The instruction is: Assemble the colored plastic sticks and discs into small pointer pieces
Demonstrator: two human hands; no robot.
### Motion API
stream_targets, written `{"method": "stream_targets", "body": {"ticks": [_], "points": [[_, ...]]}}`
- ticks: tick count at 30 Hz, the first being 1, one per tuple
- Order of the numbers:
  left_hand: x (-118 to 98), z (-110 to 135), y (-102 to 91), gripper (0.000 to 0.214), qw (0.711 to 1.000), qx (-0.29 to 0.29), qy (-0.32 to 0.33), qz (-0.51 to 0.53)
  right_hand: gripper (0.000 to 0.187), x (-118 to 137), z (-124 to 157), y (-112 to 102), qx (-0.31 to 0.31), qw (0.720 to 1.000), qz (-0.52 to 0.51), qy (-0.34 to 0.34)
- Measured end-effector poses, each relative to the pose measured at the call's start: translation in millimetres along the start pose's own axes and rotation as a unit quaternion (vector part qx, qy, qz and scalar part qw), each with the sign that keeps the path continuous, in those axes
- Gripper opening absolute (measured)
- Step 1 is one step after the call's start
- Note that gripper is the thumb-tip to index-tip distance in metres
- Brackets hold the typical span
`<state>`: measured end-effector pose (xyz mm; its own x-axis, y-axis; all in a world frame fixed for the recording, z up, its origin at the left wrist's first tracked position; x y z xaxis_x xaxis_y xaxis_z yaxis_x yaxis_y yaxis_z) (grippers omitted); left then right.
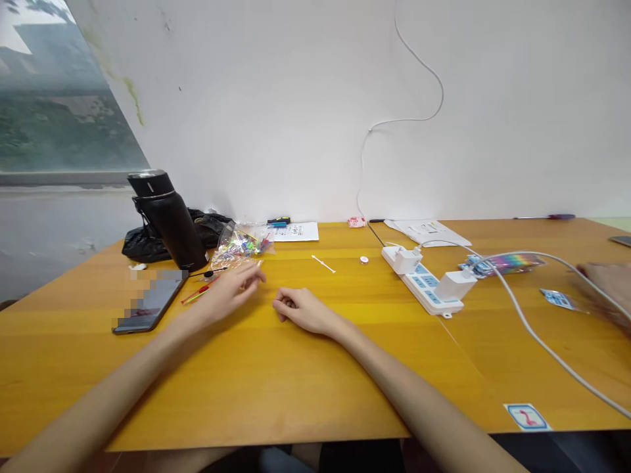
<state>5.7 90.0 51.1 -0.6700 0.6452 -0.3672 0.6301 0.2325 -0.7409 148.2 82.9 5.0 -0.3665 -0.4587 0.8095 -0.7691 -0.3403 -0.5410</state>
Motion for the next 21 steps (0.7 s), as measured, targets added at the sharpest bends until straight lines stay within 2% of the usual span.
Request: {"method": "stream_targets", "body": {"ticks": [2,5,10,12,14,15,18,20,21], "points": [[-15.5,6.4,22.4,0.021,0.997,0.059,0.008,0.049,0.032,0.2,-0.5,-0.1,0.001,1.000,0.008,-0.011],[-18.5,15.1,43.6,0.021,0.990,0.114,-0.022,0.076,0.034,-0.3,-1.0,2.6,0.015,1.000,0.012,-0.020],[-13.6,17.1,44.4,0.019,0.988,0.114,-0.046,0.089,0.034,1.3,-2.1,4.5,0.022,0.999,0.021,-0.032],[-13.4,16.4,42.0,0.020,0.989,0.109,-0.047,0.087,0.033,1.0,-4.3,-3.2,0.010,0.997,0.055,-0.044],[-13.6,16.6,41.1,0.020,0.989,0.109,-0.050,0.090,0.030,-2.5,-9.1,-26.2,-0.058,0.988,0.133,-0.057],[-13.8,16.9,41.2,0.021,0.988,0.112,-0.050,0.091,0.028,-5.4,-11.1,-44.0,-0.115,0.975,0.182,-0.061],[-14.4,17.8,41.0,0.022,0.988,0.116,-0.047,0.091,0.022,-19.6,-8.3,-103.0,-0.286,0.905,0.311,-0.048],[-14.8,18.1,40.4,0.023,0.989,0.115,-0.043,0.087,0.024,-37.6,-0.7,-135.7,-0.353,0.850,0.391,-0.008],[-14.9,18.2,40.0,0.023,0.989,0.113,-0.041,0.085,0.028,-49.3,3.1,-148.1,-0.363,0.827,0.428,0.023]]}}
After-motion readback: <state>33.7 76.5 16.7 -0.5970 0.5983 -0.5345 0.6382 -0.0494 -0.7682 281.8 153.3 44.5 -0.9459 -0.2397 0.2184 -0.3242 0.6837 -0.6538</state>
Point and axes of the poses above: each hand's wrist, its own z-axis away from the middle knuckle, its own y-axis out of the palm, x = y × z, the point moved 8 cm from there along -z, towards the middle knuckle, and after that the axes turned 12 degrees about -x, right-handed, at the moved point
